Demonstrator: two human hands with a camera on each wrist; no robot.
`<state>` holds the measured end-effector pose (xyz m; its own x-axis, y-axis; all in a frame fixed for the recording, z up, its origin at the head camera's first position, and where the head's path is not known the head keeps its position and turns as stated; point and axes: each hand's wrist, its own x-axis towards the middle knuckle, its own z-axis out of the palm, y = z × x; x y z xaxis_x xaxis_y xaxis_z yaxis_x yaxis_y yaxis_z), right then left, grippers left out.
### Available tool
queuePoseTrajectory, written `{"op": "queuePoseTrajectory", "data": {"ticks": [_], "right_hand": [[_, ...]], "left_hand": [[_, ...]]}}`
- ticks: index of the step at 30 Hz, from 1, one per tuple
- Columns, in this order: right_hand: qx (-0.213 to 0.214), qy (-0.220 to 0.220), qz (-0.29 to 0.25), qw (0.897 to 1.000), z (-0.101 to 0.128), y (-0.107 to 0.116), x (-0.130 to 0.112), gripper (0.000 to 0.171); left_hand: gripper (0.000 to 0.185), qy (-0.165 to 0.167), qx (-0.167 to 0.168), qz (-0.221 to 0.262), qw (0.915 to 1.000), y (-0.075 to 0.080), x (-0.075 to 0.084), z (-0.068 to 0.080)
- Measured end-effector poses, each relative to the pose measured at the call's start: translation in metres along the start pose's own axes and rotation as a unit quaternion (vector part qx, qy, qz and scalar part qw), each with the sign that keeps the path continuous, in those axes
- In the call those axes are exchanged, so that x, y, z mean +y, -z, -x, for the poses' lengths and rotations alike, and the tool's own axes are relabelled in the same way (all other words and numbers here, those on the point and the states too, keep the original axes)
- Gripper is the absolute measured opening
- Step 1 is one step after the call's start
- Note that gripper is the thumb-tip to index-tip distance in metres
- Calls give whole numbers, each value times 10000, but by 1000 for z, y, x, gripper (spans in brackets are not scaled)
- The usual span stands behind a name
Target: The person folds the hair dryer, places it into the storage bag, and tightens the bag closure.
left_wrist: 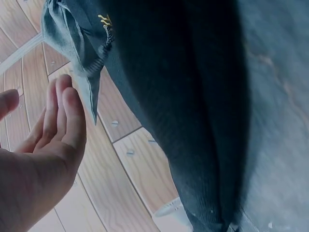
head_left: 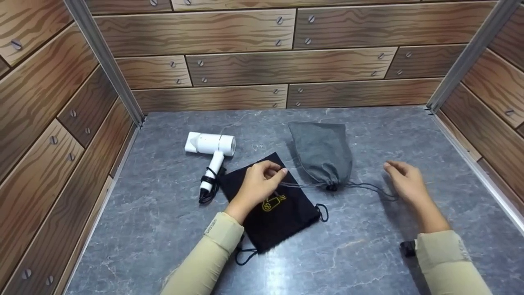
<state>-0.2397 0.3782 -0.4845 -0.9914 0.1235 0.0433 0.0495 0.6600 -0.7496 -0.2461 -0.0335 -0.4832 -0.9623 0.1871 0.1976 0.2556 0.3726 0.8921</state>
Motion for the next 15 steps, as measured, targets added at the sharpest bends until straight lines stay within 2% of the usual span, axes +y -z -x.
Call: {"op": "queuePoseTrajectory", "data": {"ticks": [4, 8, 11, 15], "right_hand": [[-36, 44, -81, 10000, -5, -9, -11, 71], [-102, 60, 121, 9999, -9, -21, -21, 74], [-128, 167, 425, 9989, -12, -30, -28, 76], [-304, 213, 1036, 9939, -15, -39, -36, 87]], "left_hand": [[32, -41, 108, -123, 9999, 2, -3, 2], [36, -141, 192, -428, 9988, 3, -7, 6], [42, -103, 257, -848, 9960, 5, -9, 8], [62, 8, 282, -1609, 9866, 9, -9, 12]]}}
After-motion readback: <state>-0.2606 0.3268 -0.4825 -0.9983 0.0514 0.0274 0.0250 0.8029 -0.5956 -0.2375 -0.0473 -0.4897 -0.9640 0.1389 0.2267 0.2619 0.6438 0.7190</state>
